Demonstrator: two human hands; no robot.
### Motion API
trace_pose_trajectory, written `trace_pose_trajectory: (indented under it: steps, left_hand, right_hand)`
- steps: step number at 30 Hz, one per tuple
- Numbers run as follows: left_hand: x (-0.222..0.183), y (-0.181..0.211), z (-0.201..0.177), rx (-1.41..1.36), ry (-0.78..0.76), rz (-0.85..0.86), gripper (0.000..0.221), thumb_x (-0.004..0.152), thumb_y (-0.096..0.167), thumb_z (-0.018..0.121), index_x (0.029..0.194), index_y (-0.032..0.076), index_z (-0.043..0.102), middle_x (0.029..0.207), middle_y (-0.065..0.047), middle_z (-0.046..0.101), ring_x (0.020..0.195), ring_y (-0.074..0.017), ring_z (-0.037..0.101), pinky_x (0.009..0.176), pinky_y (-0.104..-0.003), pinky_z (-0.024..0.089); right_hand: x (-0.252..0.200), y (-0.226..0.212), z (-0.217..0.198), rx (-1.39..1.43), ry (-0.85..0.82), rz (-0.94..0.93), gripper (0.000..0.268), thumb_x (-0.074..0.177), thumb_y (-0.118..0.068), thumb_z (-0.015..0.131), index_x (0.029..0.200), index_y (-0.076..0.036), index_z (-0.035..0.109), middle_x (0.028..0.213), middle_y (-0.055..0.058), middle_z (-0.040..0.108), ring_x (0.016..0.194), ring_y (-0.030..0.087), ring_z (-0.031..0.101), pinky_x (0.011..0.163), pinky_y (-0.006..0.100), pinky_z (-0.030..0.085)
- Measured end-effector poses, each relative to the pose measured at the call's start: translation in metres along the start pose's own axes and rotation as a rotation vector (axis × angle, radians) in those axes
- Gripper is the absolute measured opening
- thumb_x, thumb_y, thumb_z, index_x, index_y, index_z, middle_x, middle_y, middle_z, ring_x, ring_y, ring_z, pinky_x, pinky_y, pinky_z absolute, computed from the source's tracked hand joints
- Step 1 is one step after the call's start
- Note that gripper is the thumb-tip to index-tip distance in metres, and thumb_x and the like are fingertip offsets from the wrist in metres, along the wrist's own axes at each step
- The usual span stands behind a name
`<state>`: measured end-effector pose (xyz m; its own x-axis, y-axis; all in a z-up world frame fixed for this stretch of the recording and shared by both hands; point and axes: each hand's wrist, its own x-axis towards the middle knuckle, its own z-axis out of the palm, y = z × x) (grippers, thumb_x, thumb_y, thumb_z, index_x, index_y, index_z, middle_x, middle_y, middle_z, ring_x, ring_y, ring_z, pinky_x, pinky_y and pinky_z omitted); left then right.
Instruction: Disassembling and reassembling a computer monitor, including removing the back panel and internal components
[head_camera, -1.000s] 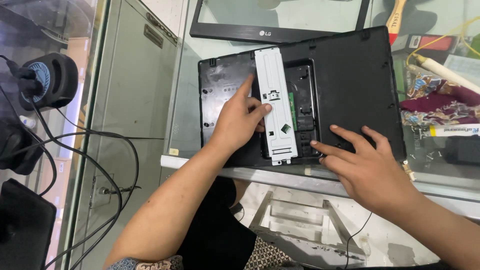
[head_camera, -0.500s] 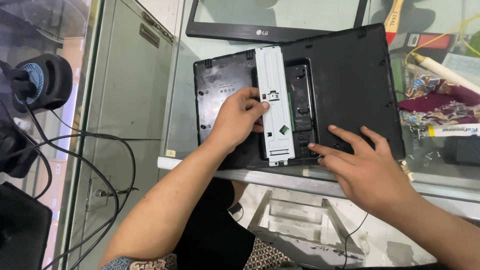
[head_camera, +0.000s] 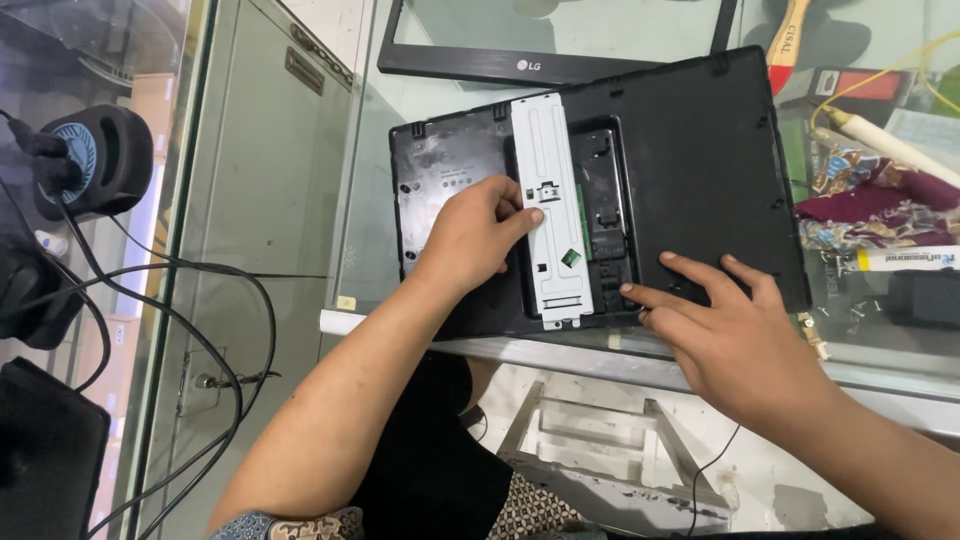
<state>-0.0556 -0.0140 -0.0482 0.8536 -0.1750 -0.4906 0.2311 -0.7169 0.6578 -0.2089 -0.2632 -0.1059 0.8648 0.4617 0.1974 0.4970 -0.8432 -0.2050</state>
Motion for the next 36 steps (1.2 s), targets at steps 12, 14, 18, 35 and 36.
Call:
trace_pose_trajectory:
  steps: [12,14,18,35,36]
  left_hand:
    - [-0.014,0.006,0.0,0.29,0.085,0.179,0.074,0.094,0.026,0.067,0.157,0.031,0.028,0.101,-0.012,0.063,0.093,-0.0384,0.066,0.087,-0.046,0.05]
    - [-0.012,0.003,0.006,0.336,0.081,0.189,0.087,0.098,0.024,0.063,0.164,0.044,0.01,0.106,-0.014,0.052,0.091,-0.0449,0.062,0.088,-0.049,0.049]
    - [-0.006,-0.009,0.021,0.36,0.198,0.3,0.056,0.094,0.039,0.059,0.149,0.024,0.055,0.118,-0.018,0.053,0.089,-0.042,0.066,0.084,-0.049,0.053]
    - [-0.035,0.014,0.004,0.302,0.172,0.284,0.076,0.085,0.045,0.07,0.15,0.014,0.047,0.138,-0.01,0.054,0.116,-0.0301,0.062,0.093,-0.044,0.049]
    - [-0.039,0.014,0.0,0.286,0.165,0.275,0.073,0.084,0.044,0.069,0.15,0.017,0.049,0.131,-0.005,0.057,0.099,-0.0241,0.061,0.086,-0.041,0.05]
  right_hand:
    - [0.007,-0.004,-0.008,0.019,0.024,-0.06,0.015,0.09,-0.029,0.068,0.104,-0.026,0.069,0.138,-0.013,0.067,0.136,0.028,0.055,0.095,0.05,0.04]
    - [0.014,0.002,-0.02,0.031,0.057,-0.111,0.019,0.094,-0.037,0.064,0.107,-0.025,0.072,0.138,-0.009,0.068,0.131,0.027,0.057,0.086,0.045,0.041]
    - [0.02,0.046,-0.046,0.094,0.114,0.381,0.037,0.097,-0.028,0.069,0.123,-0.003,0.068,0.126,0.014,0.069,0.117,0.036,0.062,0.093,0.051,0.047]
    - [0.041,0.031,-0.087,1.016,0.213,0.854,0.029,0.099,-0.013,0.057,0.127,-0.01,0.06,0.114,0.002,0.067,0.102,0.012,0.061,0.092,0.027,0.044]
    - [0.035,0.027,-0.087,1.187,0.244,0.764,0.029,0.099,-0.01,0.057,0.128,-0.007,0.054,0.111,0.006,0.068,0.096,0.014,0.064,0.086,0.029,0.051]
